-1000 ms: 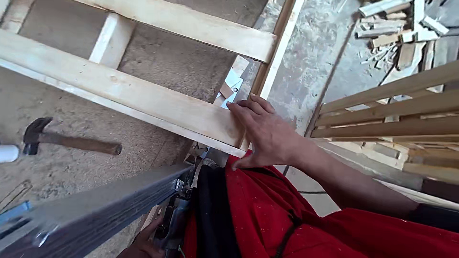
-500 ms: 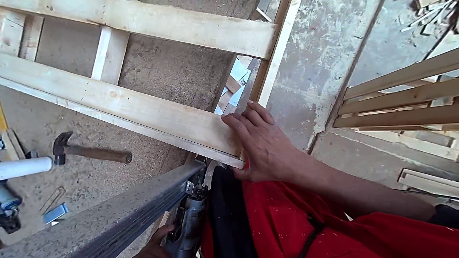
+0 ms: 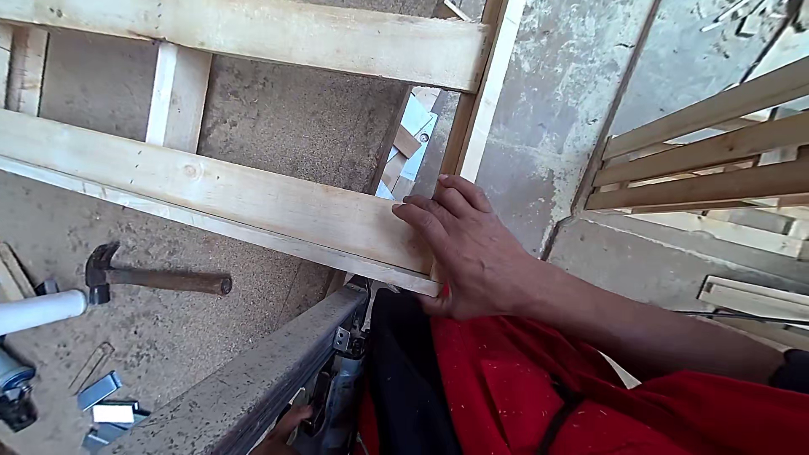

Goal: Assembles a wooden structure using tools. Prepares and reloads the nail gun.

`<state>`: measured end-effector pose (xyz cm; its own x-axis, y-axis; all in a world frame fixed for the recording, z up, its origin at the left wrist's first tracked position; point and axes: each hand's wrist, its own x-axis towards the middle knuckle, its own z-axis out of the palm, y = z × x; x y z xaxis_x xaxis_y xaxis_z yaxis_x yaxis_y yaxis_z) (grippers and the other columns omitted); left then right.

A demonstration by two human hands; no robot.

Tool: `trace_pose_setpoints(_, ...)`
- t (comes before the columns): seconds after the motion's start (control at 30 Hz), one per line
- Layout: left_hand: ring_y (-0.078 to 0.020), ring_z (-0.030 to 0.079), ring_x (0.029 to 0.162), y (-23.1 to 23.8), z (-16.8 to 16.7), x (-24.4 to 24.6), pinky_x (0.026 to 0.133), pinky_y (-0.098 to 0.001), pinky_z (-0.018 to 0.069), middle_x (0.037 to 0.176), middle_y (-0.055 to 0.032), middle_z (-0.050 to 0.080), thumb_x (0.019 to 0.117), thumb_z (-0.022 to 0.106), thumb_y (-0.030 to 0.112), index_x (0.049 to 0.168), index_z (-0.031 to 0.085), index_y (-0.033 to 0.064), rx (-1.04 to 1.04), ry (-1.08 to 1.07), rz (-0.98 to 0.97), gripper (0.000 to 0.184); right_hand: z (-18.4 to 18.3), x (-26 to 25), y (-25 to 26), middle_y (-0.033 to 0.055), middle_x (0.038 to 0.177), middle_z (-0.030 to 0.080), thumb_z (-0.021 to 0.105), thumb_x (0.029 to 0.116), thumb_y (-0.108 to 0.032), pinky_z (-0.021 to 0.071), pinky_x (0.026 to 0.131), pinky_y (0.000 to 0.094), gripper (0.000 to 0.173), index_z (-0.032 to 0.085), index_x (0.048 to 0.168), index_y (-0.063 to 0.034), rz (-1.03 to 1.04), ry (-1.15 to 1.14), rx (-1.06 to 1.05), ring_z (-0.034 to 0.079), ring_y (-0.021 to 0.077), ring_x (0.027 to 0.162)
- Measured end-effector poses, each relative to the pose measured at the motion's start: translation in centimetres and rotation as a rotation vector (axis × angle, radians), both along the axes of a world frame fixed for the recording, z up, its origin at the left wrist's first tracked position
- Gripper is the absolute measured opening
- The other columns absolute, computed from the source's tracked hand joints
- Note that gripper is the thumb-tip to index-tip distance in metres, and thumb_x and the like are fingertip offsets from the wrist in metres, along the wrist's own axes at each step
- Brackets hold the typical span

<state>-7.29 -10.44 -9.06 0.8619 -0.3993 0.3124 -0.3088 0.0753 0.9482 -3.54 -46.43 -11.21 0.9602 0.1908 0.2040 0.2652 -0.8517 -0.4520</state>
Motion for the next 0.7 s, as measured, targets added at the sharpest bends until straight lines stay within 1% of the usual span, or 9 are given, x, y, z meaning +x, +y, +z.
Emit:
trace_pose_setpoints(0.1, -0.0124, 0.065, 0.077, -0.1, 0.0, -0.1, 0.094, -0.0376, 0.0536, 0.083, 0.0018, 0.064, 0.101, 0.058, 0.032, 0.114, 0.065, 0.0134, -0.011, 0.012, -0.002, 0.024, -0.1, 0.1, -0.1, 0.0126, 0.129, 0.064, 0.076, 0.0587, -0.069, 0.0247, 0.121, 0.055, 0.107, 0.049, 0.143, -0.0086, 0.006, -0.006, 0.007, 0.059, 0.0316, 0.12)
trace_pose_setpoints(0.17, -0.0124, 0.064, 0.076, 0.1, 0.0, -0.2, 0.092, -0.0367, 0.0542, 0.082, 0.0015, 0.064, 0.1005, 0.059, 0.033, 0.113, 0.065, 0.0129, -0.007, 0.024, -0.011, 0.024, -0.1, 0.0, -0.1, 0.0121, 0.13, 0.064, 0.075, 0.0599, -0.069, 0.0247, 0.12, 0.0549, 0.107, 0.049, 0.143, -0.0084, 0.011, -0.002, 0.003, 0.057, 0.032, 0.121)
trace_pose_setpoints(0.27, -0.0121, 0.067, 0.086, 1.5, -0.3, -0.2, 0.104, -0.0407, 0.0508, 0.089, 0.0023, 0.068, 0.1018, 0.057, 0.034, 0.118, 0.065, 0.0131, -0.009, 0.059, -0.058, 0.028, 1.3, 0.0, -0.2, 0.0126, 0.133, 0.062, 0.079, 0.0599, -0.068, 0.0208, 0.123, 0.058, 0.117, 0.04, 0.153, -0.0074, 0.01, 0.091, -0.033, 0.057, 0.0324, 0.123)
trace_pose_setpoints(0.33, -0.0117, 0.068, 0.085, 2.1, 0.2, 0.0, 0.108, -0.0441, 0.0485, 0.087, 0.0039, 0.068, 0.1022, 0.056, 0.037, 0.118, 0.066, 0.0152, 0.004, 0.067, 0.024, 0.029, 2.4, 0.3, 0.5, 0.0146, 0.139, 0.059, 0.073, 0.0625, -0.08, 0.0193, 0.123, 0.0607, 0.127, 0.033, 0.158, -0.007, -0.024, 0.144, -0.05, 0.056, 0.0341, 0.128)
trace_pose_setpoints(0.37, -0.012, 0.068, 0.083, 2.7, 0.4, 0.4, 0.109, -0.0451, 0.0477, 0.086, 0.004, 0.068, 0.1021, 0.056, 0.037, 0.116, 0.067, 0.0155, 0.0, 0.069, 0.066, 0.028, 2.7, 0.7, 1.2, 0.0161, 0.142, 0.057, 0.069, 0.0612, -0.086, 0.0201, 0.123, 0.0619, 0.131, 0.032, 0.158, -0.0069, -0.062, 0.15, -0.043, 0.053, 0.0358, 0.132)
trace_pose_setpoints(0.43, -0.0122, 0.068, 0.081, 3.9, 0.5, 1.6, 0.108, -0.0454, 0.0487, 0.084, 0.0038, 0.069, 0.1019, 0.057, 0.036, 0.114, 0.068, 0.0155, -0.02, 0.048, 0.12, 0.026, 3.3, 2.1, 3.1, 0.0196, 0.153, 0.048, 0.069, 0.0607, -0.088, 0.02, 0.122, 0.0636, 0.135, 0.027, 0.161, -0.0076, -0.118, 0.191, -0.009, 0.044, 0.0402, 0.142)
trace_pose_setpoints(0.5, -0.0136, 0.068, 0.078, 5.2, 0.4, 3.5, 0.104, -0.0464, 0.0513, 0.083, 0.0019, 0.069, 0.1015, 0.058, 0.031, 0.114, 0.067, 0.0145, -0.034, -0.007, 0.128, 0.023, 3.0, 3.9, 5.0, 0.0208, 0.156, 0.044, 0.075, 0.0612, -0.083, 0.0234, 0.122, 0.0618, 0.135, 0.023, 0.162, -0.0095, -0.153, 0.241, 0.026, 0.041, 0.0412, 0.144)
trace_pose_setpoints(0.6, -0.0142, 0.067, 0.072, 6.3, 0.4, 6.5, 0.099, -0.0466, 0.0544, 0.079, 0.0013, 0.067, 0.1015, 0.059, 0.029, 0.111, 0.066, 0.0152, -0.018, -0.071, 0.112, 0.019, 2.0, 5.6, 6.7, 0.0196, 0.149, 0.049, 0.083, 0.0653, -0.067, 0.0382, 0.114, 0.0549, 0.125, 0.025, 0.161, -0.0108, -0.182, 0.267, 0.055, 0.052, 0.0382, 0.133)
trace_pose_setpoints(0.7, -0.0143, 0.067, 0.075, 7.2, 0.4, 8.8, 0.1, -0.0469, 0.0531, 0.081, 0.0018, 0.067, 0.1021, 0.058, 0.03, 0.112, 0.067, 0.0167, -0.018, -0.076, 0.058, 0.019, 1.7, 5.7, 6.8, 0.0167, 0.146, 0.053, 0.08, 0.0685, -0.063, 0.0401, 0.114, 0.0521, 0.117, 0.028, 0.159, -0.0091, -0.182, 0.251, 0.037, 0.055, 0.035, 0.13)
